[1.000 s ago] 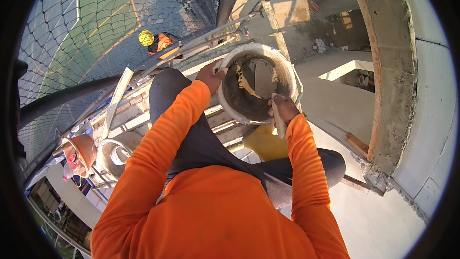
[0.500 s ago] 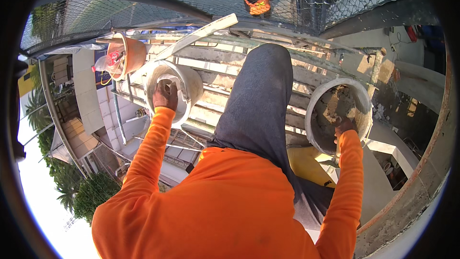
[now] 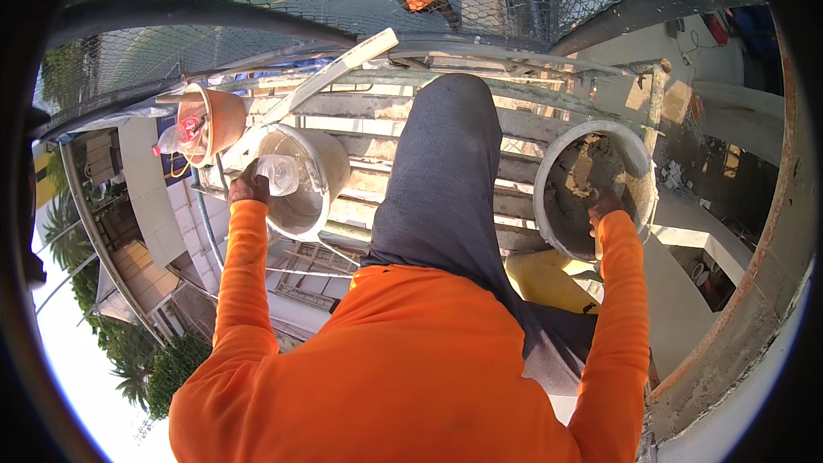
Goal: The person stands on scaffolding and uses a trowel to scoop plaster from a bucket, then applies it to the wall around a window opening. They repeatedly scoop and spread the material, smoothing the surface.
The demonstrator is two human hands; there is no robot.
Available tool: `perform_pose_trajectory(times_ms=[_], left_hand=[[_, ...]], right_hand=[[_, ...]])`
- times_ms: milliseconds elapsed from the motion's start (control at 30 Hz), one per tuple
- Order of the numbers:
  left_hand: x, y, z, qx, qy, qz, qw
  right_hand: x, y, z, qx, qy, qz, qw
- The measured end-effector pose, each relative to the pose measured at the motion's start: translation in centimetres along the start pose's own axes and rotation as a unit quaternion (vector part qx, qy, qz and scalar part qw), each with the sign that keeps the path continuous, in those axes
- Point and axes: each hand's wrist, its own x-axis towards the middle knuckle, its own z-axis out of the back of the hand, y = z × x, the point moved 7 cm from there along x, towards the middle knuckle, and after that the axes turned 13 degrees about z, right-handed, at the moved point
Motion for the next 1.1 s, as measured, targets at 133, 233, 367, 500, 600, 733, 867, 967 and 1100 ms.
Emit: perform_pose_trajectory(times_ms=[133,233,367,500,600,733,867,967,1100], left_hand=[[-3.1,-6.5,10.8,-0.148,-0.028,-0.142,0.978],[-6.5,-16.0,16.8,-0.257,-0.058,-0.299,0.917],[-13.7,-28.9,21.1,-0.233,-0.186,-0.492,0.818],[-22.3,-39.8,20.5,-0.159,-0.234,-0.651,0.705],[-29.2,-45.7,17.4,-0.076,-0.269,-0.721,0.634],[-35.4,-50.2,13.3,-0.017,-0.286,-0.757,0.587],[-37.5,-52.3,11.1,0.007,-0.295,-0.764,0.573],[-37.0,-53.4,10.9,0.007,-0.269,-0.745,0.611],[-33.1,-54.0,13.4,-0.059,-0.191,-0.663,0.721]], right_hand=[[0.7,-0.4,-0.6,0.052,0.031,0.001,0.998],[2.3,-1.0,-0.5,0.005,0.040,-0.004,0.999],[3.3,0.0,-0.7,-0.109,0.053,0.064,0.991],[2.4,1.7,-0.8,-0.233,0.064,0.112,0.964],[0.9,2.0,0.1,-0.145,0.016,0.100,0.984],[-0.8,2.5,1.1,-0.136,-0.014,0.122,0.983],[-1.2,2.5,1.1,-0.129,0.001,0.126,0.984],[-1.4,2.6,1.3,-0.118,-0.001,0.131,0.984],[-3.2,2.6,3.6,-0.211,0.007,0.174,0.962]])
